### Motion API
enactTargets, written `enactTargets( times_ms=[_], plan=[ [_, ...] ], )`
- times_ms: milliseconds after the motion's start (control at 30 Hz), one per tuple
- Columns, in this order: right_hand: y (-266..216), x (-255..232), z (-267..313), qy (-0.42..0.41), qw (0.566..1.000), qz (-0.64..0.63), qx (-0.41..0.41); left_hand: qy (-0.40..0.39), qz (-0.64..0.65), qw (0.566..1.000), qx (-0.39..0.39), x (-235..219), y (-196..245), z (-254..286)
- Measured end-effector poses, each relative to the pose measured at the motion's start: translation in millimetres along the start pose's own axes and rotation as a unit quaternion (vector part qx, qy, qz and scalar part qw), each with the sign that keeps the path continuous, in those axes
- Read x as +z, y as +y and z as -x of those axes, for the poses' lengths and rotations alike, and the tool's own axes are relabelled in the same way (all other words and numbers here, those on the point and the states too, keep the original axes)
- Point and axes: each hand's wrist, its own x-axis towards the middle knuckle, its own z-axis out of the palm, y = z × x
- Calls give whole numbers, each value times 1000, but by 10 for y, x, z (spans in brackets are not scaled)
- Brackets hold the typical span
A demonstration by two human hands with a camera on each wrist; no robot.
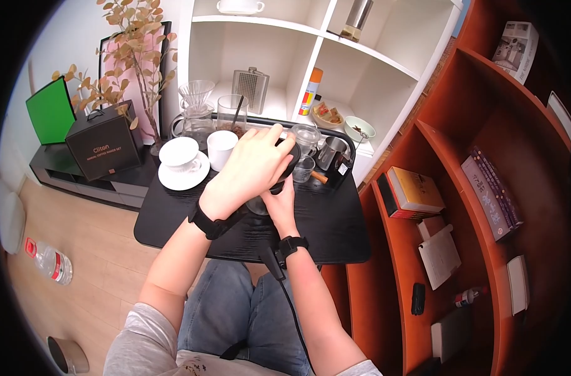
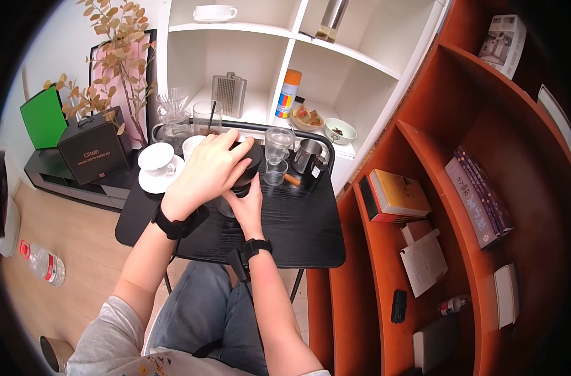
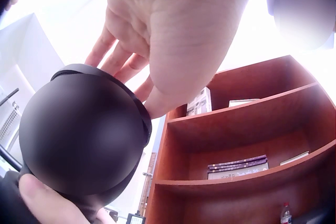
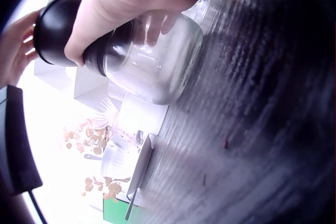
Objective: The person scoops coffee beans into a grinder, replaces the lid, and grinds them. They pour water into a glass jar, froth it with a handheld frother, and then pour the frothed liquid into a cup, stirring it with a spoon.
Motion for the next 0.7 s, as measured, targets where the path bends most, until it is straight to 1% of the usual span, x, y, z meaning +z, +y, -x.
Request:
enactTargets(
  times_ms=[200, 333, 400, 533, 600, 667, 700],
  plan=[
    [-7, -1, -3, 0, 1000, -4, -7, 30, 10, 999, 8, 54, -14, 34],
    [-64, -2, 9, 4, 1000, 7, -7, 30, 1, 1000, 3, 85, -2, 11],
    [-28, -1, 1, 8, 1000, 19, -7, 30, -49, 998, -6, 144, -2, -10],
    [20, -12, -8, 9, 999, 40, -9, 51, -80, 995, -17, 269, 50, -70],
    [32, -25, -50, -1, 998, 60, -3, 50, -147, 987, -39, 330, 95, -109],
    [55, -32, -63, -12, 997, 81, 4, 42, -171, 983, -49, 338, 158, -147],
    [80, -32, -59, -13, 997, 75, 18, 20, -187, 980, -57, 333, 185, -165]
  ],
)
